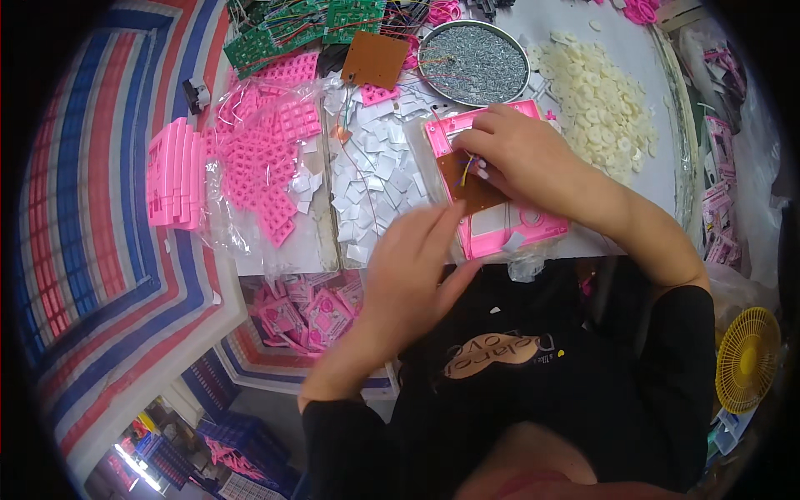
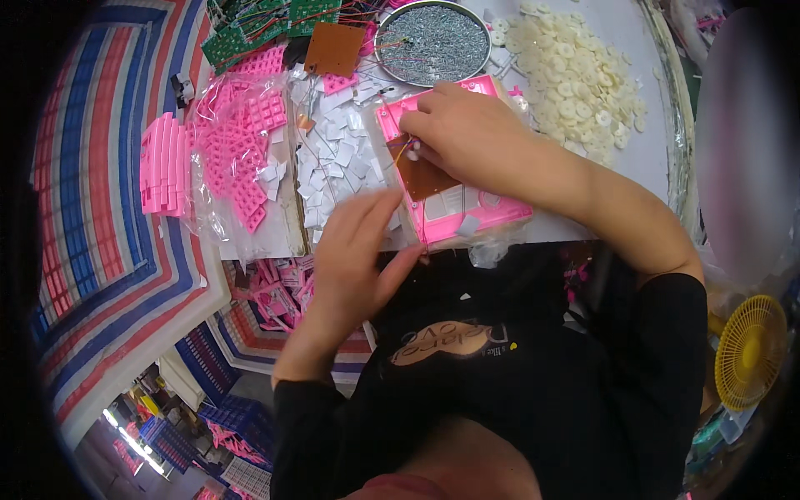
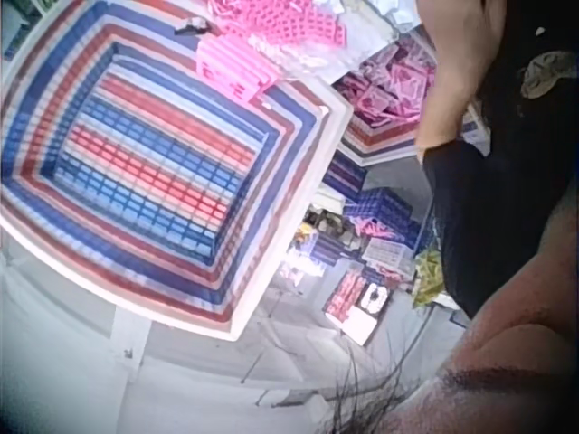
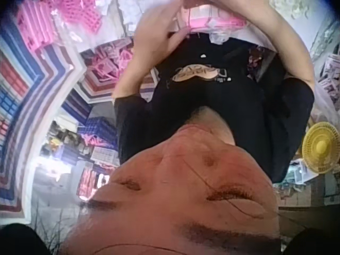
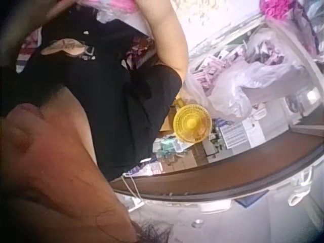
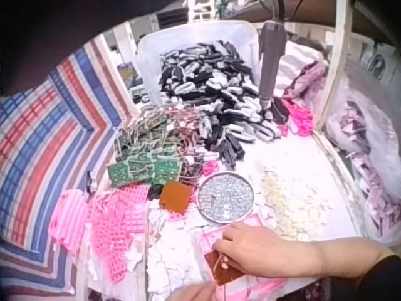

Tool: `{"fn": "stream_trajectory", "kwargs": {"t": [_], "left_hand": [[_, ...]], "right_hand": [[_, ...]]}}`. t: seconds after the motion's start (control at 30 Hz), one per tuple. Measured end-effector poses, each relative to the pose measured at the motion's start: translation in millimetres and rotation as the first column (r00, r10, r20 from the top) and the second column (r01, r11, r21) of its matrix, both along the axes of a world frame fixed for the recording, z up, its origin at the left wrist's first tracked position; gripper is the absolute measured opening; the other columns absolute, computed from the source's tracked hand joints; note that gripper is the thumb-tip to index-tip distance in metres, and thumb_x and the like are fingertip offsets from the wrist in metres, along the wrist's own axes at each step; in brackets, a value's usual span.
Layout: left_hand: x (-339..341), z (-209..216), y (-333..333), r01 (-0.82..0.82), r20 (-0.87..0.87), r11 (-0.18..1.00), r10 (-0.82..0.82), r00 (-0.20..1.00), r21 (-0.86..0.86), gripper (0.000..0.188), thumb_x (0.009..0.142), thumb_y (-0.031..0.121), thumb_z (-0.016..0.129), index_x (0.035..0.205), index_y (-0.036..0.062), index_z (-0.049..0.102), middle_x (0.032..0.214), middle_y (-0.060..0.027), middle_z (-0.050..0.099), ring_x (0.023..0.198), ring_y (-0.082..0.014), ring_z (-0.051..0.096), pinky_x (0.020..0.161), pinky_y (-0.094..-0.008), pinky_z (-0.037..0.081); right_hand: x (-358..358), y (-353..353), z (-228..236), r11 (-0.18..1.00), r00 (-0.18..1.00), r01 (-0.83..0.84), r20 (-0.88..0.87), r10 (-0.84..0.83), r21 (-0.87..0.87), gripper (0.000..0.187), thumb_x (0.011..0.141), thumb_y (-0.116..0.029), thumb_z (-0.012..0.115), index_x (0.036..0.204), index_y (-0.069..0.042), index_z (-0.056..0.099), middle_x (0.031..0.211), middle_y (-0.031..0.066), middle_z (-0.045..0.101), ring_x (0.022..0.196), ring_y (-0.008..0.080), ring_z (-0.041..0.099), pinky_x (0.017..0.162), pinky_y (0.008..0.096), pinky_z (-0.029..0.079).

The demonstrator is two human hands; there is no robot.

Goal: Assembling electronic components and circuit boards into a pink plastic toy casing using a hot glue gun.

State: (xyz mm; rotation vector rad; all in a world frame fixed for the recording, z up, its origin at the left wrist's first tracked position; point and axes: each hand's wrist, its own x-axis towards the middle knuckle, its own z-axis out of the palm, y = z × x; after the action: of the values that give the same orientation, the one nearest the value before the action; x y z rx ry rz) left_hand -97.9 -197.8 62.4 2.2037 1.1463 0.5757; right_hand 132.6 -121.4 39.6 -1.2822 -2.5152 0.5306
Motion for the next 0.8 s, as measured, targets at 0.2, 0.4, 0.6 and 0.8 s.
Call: {"fn": "stream_trajectory", "kwargs": {"t": [0.2,0.4,0.6,0.8], "left_hand": [[16,-23,19,0.238,-0.341,0.914,-0.121,0.932,0.327,0.056,0.081,0.04,0.078,0.121,0.002,0.066,0.126,-0.0109,0.065,0.128,-0.0237,0.058,0.109,-0.0508,0.031],[15,-21,21,0.243,-0.297,0.929,-0.157,0.942,0.279,0.052,0.082,0.038,0.076,0.119,0.0024,0.067,0.123,-0.0094,0.065,0.126,-0.0219,0.059,0.103,-0.0461,0.036],[17,0,50,0.364,-0.303,0.925,-0.318,0.898,0.108,0.039,0.08,0.026,0.078,0.112,0.0042,0.069,0.117,-0.0096,0.069,0.11,-0.022,0.067,0.089,-0.0403,0.047],[79,-9,192,0.221,-0.108,0.86,-0.193,0.975,0.46,0.013,0.083,0.021,0.076,0.088,0.0087,0.076,0.089,-0.0074,0.071,0.083,-0.0277,0.067,0.073,-0.0404,0.05]], "right_hand": [[1,-17,20,0.898,0.982,0.185,-0.1,-0.158,0.398,0.06,0.072,-0.013,0.082,0.128,-0.006,0.061,0.12,0.0138,0.064,0.114,0.0326,0.058,0.099,0.045,0.047],[-1,-71,2,0.977,0.994,-0.026,0.11,0.003,0.21,0.057,0.081,-0.023,0.071,0.13,0.005,0.062,0.136,0.0195,0.062,0.131,0.0342,0.053,0.112,0.0474,0.041],[1,-58,14,0.974,0.976,-0.105,0.211,0.062,0.198,0.05,0.082,-0.026,0.063,0.118,0.008,0.069,0.132,0.0199,0.064,0.129,0.0318,0.052,0.115,0.0498,0.034],[-11,-56,23,0.979,0.949,-0.133,0.303,0.082,0.152,0.052,0.077,-0.023,0.067,0.119,0.008,0.067,0.133,0.0162,0.063,0.124,0.028,0.052,0.116,0.0502,0.033]]}}
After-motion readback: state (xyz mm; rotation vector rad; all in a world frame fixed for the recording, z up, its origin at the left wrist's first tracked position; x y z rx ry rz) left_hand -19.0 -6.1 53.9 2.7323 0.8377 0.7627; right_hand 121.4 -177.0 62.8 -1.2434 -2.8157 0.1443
